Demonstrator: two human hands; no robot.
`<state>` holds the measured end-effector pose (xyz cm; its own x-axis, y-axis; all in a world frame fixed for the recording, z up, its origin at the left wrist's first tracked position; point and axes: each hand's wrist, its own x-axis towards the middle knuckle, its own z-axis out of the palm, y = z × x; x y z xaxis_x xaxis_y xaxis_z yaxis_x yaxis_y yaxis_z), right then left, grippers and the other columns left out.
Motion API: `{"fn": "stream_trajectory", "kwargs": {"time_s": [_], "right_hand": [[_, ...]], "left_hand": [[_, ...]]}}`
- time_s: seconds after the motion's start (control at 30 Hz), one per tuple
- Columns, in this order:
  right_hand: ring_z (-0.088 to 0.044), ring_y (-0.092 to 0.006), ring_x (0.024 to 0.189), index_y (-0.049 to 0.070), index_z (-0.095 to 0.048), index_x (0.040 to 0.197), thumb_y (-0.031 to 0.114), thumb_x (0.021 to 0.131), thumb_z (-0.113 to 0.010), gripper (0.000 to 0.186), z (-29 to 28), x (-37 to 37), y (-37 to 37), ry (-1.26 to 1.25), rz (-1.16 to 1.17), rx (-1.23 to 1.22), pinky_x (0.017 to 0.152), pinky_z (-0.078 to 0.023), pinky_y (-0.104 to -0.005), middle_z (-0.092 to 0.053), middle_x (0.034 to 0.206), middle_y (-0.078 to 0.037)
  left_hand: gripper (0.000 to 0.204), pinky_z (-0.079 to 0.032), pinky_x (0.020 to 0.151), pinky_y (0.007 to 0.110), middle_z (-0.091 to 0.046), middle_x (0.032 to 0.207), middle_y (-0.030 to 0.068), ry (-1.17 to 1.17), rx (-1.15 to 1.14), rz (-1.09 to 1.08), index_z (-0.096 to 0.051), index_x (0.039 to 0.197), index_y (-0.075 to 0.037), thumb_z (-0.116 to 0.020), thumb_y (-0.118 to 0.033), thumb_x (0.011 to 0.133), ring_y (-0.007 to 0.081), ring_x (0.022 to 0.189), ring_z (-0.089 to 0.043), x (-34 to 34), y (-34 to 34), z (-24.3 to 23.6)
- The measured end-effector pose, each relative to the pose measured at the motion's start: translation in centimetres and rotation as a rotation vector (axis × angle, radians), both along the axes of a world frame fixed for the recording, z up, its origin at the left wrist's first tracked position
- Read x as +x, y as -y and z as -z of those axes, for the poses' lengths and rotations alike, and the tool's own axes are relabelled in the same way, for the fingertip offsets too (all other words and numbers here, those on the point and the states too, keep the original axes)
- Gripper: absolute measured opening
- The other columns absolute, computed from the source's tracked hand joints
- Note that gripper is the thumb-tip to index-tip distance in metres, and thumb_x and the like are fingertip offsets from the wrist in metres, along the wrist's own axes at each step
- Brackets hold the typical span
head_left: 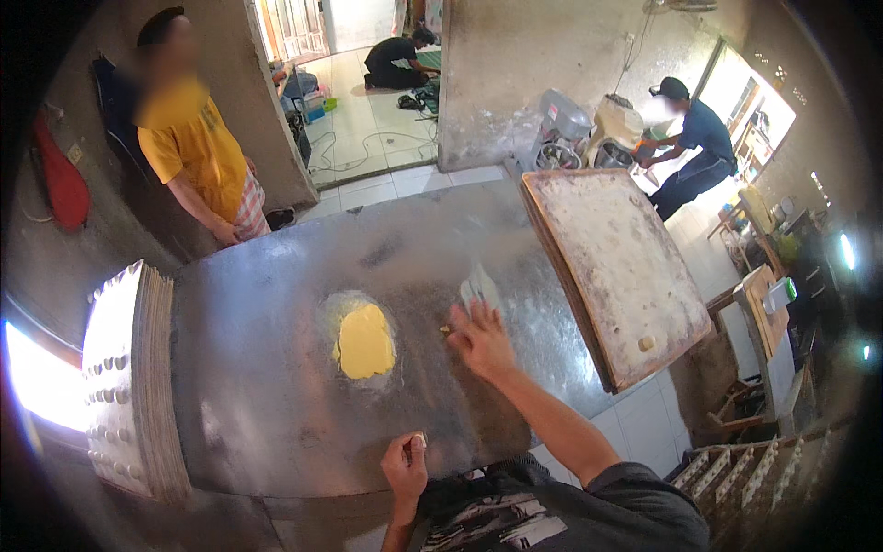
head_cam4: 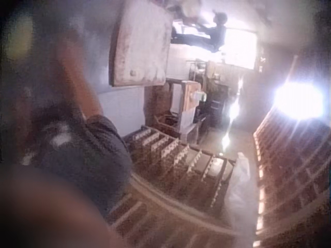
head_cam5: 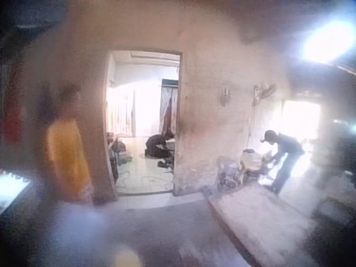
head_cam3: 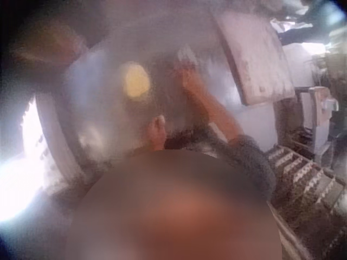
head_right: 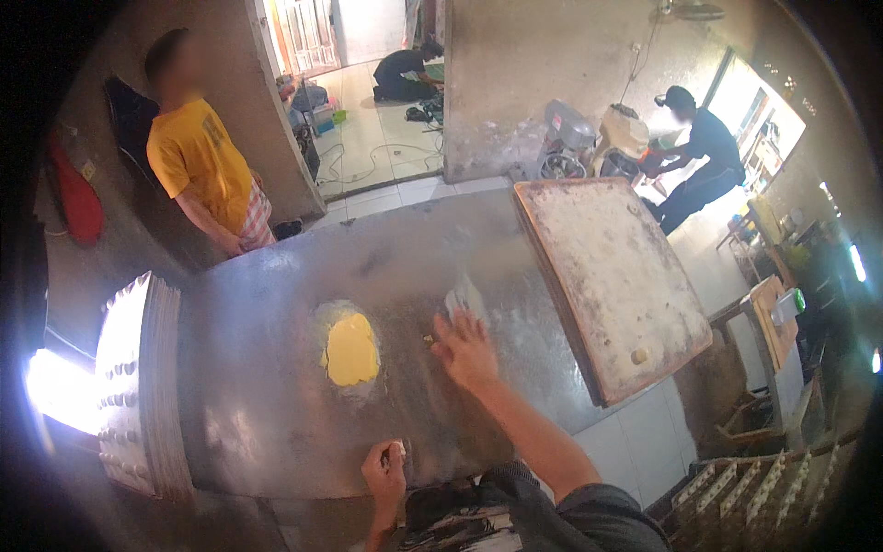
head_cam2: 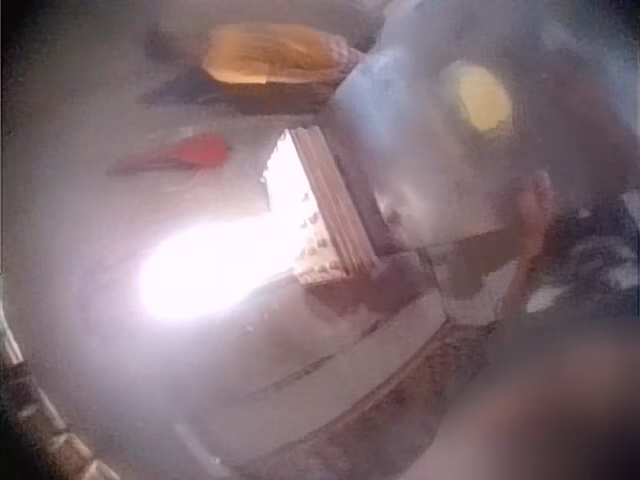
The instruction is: The person rolls small pieces of dough into balls and places them on a floured wooden board. They then lift the board and place it onto a multi-tiered wooden rack. The person continues to roll more dough balls and arrange them on the board.
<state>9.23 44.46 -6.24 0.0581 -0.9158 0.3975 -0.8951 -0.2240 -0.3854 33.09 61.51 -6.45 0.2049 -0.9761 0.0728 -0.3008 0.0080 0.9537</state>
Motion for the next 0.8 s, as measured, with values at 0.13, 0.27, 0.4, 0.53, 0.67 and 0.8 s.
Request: {"fn": "stream_trajectory", "kwargs": {"time_s": [0.13,0.27,0.4,0.53,0.67,0.8], "right_hand": [[-0.061,-0.0414,0.121,0.011,-0.054,0.145,0.033,0.102,-0.057,0.048,0.2,-2.0,-3.3,0.307,0.078,-0.014,0.105,-0.046,-0.0521,-0.059,0.138,-0.024],[-0.071,-0.0363,0.098,0.012,-0.057,0.138,0.031,0.098,-0.062,0.044,-4.7,-2.4,-4.6,0.330,0.215,0.466,0.086,-0.055,-0.0471,-0.069,0.116,-0.019],[-0.071,-0.0347,0.085,0.010,-0.063,0.118,0.025,0.095,-0.067,0.028,-2.0,-1.3,-3.3,0.132,0.038,0.402,0.071,-0.055,-0.0439,-0.071,0.099,-0.013],[-0.066,-0.0187,0.066,0.008,-0.066,0.116,0.017,0.094,-0.071,0.025,-13.6,-4.9,-1.9,0.395,-0.075,-0.140,0.060,-0.051,-0.0346,-0.073,0.092,-0.010],[-0.063,-0.0100,0.075,0.000,-0.068,0.114,0.015,0.099,-0.065,0.022,-29.9,-12.6,-7.0,0.288,-0.030,-0.639,0.067,-0.051,-0.0283,-0.074,0.111,-0.009],[-0.061,-0.0134,0.067,-0.001,-0.063,0.130,0.010,0.097,-0.062,0.035,-20.8,-20.5,-13.3,0.019,0.237,-0.663,0.061,-0.048,-0.0242,-0.072,0.097,-0.014]], "left_hand": [[0.018,-0.051,0.066,0.026,-0.071,0.085,0.0086,-0.002,-0.068,-0.005,-0.073,0.099,0.001,-0.067,-0.016,0.100,0.0132,0.070,-0.064,0.5,0.2,0.4],[0.019,-0.051,0.066,0.028,-0.072,0.086,0.0083,-0.063,0.044,-0.024,-0.073,0.099,0.001,-0.067,-0.017,0.100,0.0141,0.072,-0.064,0.6,-0.2,1.2],[0.022,-0.051,0.066,0.030,-0.071,0.084,0.0079,0.094,-0.027,0.060,-0.072,0.098,0.002,-0.067,-0.020,0.100,0.0150,0.072,-0.063,-1.0,1.4,-0.7],[0.024,-0.052,0.066,0.030,-0.070,0.083,0.0093,0.121,0.033,0.013,-0.071,0.099,0.003,-0.065,-0.020,0.101,0.0156,0.071,-0.063,0.9,0.5,1.8],[0.022,-0.052,0.066,0.030,-0.068,0.083,0.0087,-0.003,0.060,0.118,-0.069,0.101,0.002,-0.062,-0.018,0.103,0.0153,0.071,-0.063,-0.5,2.0,0.9],[0.020,-0.051,0.065,0.028,-0.066,0.085,0.0060,-0.049,0.107,0.064,-0.067,0.102,0.001,-0.061,-0.018,0.104,0.0134,0.071,-0.061,-1.6,2.6,0.4]]}}
